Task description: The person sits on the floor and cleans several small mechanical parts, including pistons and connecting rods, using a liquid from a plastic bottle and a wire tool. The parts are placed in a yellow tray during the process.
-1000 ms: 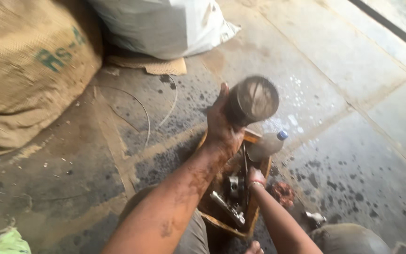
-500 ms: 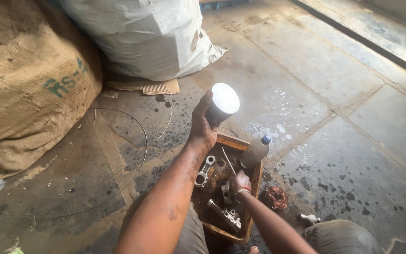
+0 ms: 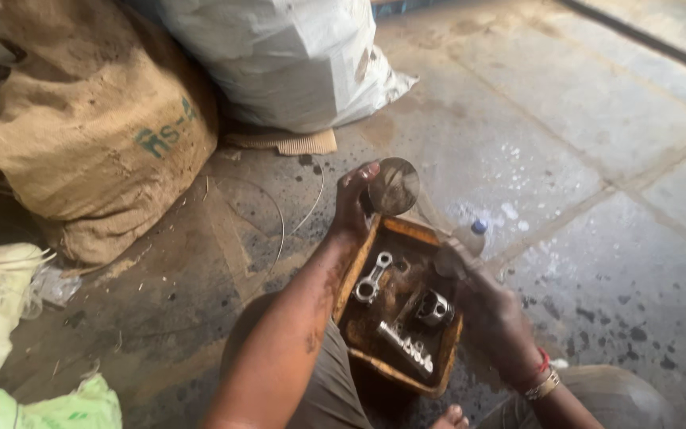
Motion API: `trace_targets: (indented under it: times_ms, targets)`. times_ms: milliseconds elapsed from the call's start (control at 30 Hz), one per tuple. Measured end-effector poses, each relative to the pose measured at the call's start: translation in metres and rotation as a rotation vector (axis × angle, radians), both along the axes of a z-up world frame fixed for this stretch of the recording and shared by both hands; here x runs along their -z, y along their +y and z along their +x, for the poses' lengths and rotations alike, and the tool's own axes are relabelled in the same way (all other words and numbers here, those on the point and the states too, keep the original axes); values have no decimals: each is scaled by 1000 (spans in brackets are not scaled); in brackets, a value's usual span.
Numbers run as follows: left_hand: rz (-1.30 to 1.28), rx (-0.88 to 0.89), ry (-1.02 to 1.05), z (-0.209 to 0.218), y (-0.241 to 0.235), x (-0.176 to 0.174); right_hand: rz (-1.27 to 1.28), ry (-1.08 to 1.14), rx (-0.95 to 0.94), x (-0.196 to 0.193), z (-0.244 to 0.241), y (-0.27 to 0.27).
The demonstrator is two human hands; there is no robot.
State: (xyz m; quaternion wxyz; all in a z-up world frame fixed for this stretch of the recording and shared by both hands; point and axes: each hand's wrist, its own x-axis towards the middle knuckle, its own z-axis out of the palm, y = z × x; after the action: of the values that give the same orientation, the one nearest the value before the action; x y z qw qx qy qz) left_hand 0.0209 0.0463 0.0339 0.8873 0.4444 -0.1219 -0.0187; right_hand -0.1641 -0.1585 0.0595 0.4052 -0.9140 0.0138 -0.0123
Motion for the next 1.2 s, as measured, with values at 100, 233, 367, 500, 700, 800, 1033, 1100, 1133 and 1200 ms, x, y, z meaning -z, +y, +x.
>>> trace_targets:
  times_ms: [100,233,367,500,700,800,1033,1100,1133,1200]
  targets:
    - [37,-89,155,-11,4,8,211,-312,-352,1,-25,16]
    - [-45,-78,200,-8,6,5,528,133,-178,-7,-34,28]
    - [18,-175,164,4,13,4,635,247,-102,-13,-24,47]
    - [-24,-245,278,13,5,15,258,35,-58,-5,-20,62]
    - [-18,-270,318,12,-11,29,-27,140,60,0,-11,58]
    - [-58,-244,283,19,-13,21,190,-569,-272,-3,-11,52]
    - [-47,-205,344,9,-17,19,-46,-183,-89,-6,-7,45]
    - [-54,-209,326,10,-20,18,98,-622,-255,-10,-7,47]
    - [-82,-207,313,12,-17,16,124,-479,-203,-12,-7,49]
    - [-112,-206,338,15,-15,17,176,-180,-102,-10,-6,49]
